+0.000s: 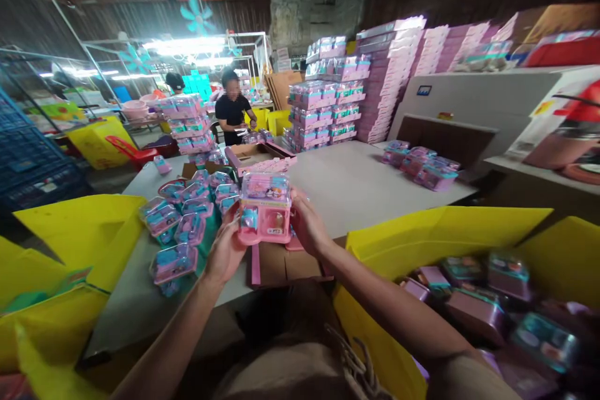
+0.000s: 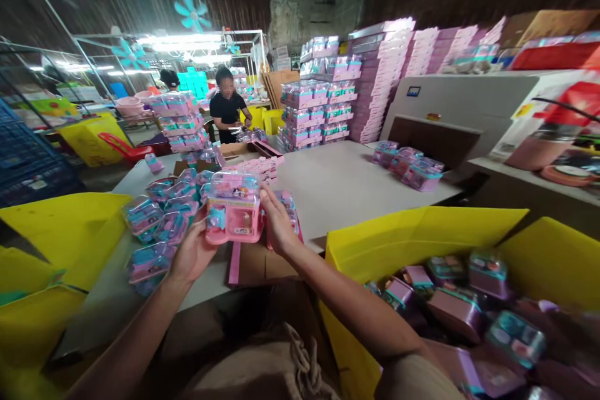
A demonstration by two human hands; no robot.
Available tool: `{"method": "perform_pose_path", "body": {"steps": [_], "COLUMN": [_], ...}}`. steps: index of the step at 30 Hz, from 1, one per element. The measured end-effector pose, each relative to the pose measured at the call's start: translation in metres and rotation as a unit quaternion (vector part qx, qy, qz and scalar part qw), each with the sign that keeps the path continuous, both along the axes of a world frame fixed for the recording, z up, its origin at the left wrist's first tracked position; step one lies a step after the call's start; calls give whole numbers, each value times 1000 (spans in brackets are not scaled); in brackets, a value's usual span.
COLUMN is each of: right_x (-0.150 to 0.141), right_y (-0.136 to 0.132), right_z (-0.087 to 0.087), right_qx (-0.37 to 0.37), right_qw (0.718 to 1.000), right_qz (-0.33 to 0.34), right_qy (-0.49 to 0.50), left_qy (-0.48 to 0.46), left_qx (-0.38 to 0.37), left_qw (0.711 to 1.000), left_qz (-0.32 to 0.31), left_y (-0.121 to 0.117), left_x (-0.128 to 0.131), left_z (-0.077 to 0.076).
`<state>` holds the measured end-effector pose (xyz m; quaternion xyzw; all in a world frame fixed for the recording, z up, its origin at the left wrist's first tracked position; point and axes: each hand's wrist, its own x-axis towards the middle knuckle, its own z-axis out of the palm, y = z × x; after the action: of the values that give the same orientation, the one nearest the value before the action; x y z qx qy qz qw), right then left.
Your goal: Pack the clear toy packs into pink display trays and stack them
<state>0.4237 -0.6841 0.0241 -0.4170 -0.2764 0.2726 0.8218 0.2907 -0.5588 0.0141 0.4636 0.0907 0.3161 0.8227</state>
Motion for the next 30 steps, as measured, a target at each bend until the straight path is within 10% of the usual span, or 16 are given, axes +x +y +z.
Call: {"method": "perform_pose_path", "body": {"steps": [22, 30], "right_x": [-4, 65], "right_y": [3, -36], "right_z": [-22, 60], "right_qx": [-36, -117], "right_qw": [999, 911], "right_qz": [-19, 114], "right_qy": [-14, -378], "left_qy": [-25, 187], "left_qx": [6, -124], "left_qw": [999, 967], "left_qz": [31, -120], "left_y": [-1, 41], "left_x": [-4, 4], "left_z": [-29, -11]}}
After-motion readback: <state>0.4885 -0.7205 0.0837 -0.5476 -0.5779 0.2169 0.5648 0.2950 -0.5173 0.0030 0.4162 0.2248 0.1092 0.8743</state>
